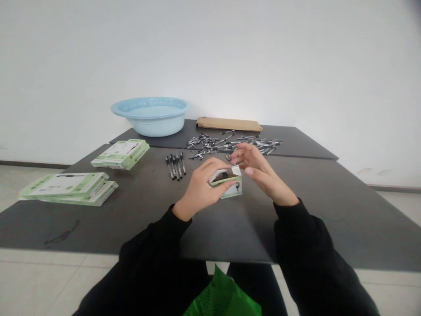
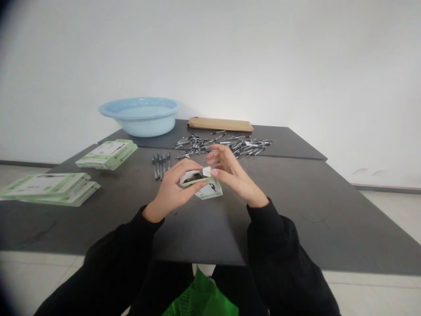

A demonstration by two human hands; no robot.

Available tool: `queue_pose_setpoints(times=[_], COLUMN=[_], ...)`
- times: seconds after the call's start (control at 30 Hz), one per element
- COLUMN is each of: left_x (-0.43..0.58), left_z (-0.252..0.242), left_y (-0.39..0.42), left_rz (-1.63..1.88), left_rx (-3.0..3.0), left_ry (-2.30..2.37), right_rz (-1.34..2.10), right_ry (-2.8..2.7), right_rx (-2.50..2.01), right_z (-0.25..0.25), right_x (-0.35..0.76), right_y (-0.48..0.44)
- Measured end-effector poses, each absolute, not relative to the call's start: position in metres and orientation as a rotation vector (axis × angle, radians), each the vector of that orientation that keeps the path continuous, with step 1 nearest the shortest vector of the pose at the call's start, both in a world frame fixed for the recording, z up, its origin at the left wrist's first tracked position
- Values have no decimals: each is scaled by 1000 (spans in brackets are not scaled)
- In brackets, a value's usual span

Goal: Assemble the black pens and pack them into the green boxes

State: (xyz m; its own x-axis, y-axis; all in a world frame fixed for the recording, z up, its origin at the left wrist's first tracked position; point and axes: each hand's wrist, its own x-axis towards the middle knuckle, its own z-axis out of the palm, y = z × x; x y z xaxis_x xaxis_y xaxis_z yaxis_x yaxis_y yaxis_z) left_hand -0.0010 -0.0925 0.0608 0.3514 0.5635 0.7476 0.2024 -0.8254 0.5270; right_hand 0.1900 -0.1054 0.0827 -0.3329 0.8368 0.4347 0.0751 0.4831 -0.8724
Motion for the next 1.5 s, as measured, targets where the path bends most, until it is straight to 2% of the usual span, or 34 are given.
queue_pose_setpoints(times=[0.2, 0.47, 0.67, 0.87, 1.13, 1.37, 1.5], left_x=[6, 8, 12, 16, 13, 17, 21], left_z=[60, 57, 53, 56, 52, 50, 56], left_y=[-100, -106, -110, -109, -112, -111, -122], left_rz=[1406, 1343, 1417, 1490, 1427, 1436, 1493], left_rx=[2386, 2131, 1879, 1896, 1742, 1737, 1700], left_ry=[660, 725, 729, 915, 897, 915, 951], right_rz=[863, 1324, 1460, 1205, 767, 656, 724], right_ry=[-1806, -1691, -1647, -1722, -1777, -1545, -1379], right_rx=[-941, -815, -769, -817, -884, -1031, -981], right_z=[85, 73, 69, 66, 70, 59, 58], right_x=[176, 194, 202, 202, 184, 167, 158], right_y=[-113, -109, -114, -116, -136, -140, -144])
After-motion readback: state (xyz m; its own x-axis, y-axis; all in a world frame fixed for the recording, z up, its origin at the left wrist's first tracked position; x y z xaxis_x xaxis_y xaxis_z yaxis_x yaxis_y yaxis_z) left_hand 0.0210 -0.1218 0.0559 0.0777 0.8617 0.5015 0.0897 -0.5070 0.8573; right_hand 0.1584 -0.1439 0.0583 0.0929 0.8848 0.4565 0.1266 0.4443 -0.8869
